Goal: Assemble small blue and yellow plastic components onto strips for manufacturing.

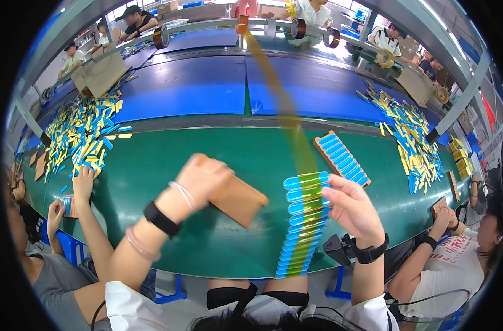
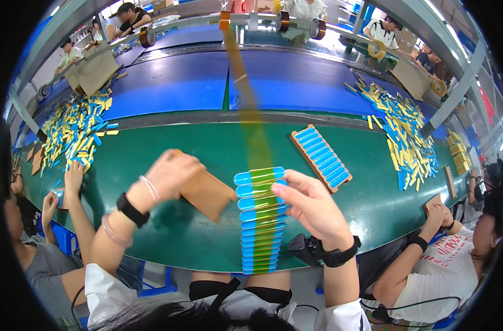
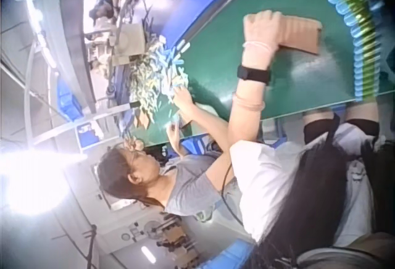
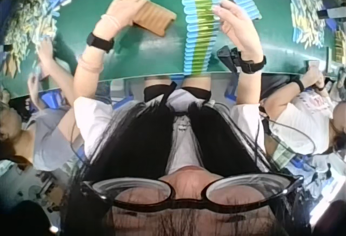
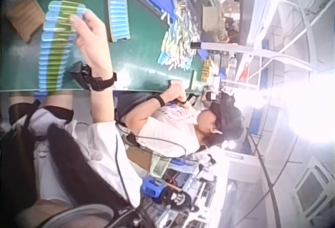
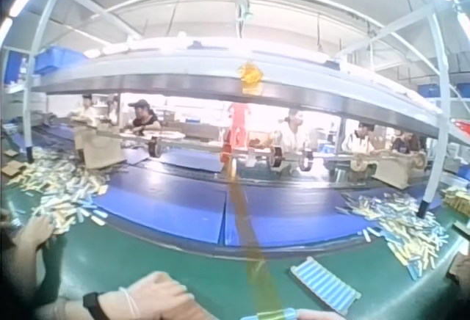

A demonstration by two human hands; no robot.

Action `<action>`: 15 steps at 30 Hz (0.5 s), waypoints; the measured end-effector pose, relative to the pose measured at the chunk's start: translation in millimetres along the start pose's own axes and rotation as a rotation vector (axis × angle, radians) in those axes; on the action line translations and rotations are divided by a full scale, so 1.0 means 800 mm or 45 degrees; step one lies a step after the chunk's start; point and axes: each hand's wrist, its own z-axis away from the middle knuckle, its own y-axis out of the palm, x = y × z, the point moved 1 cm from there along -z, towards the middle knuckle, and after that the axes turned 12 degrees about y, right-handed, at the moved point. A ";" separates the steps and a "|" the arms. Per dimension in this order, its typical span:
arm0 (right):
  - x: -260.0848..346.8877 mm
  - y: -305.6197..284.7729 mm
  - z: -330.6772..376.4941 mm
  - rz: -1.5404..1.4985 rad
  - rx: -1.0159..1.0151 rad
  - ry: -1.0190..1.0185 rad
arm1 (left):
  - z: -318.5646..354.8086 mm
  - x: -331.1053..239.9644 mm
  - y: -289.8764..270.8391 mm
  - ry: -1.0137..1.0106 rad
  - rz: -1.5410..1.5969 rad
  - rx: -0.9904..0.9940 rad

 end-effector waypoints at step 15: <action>-0.013 -0.024 -0.003 1.221 -0.576 -0.310 | -0.002 -0.071 -0.029 -0.456 2.776 -0.763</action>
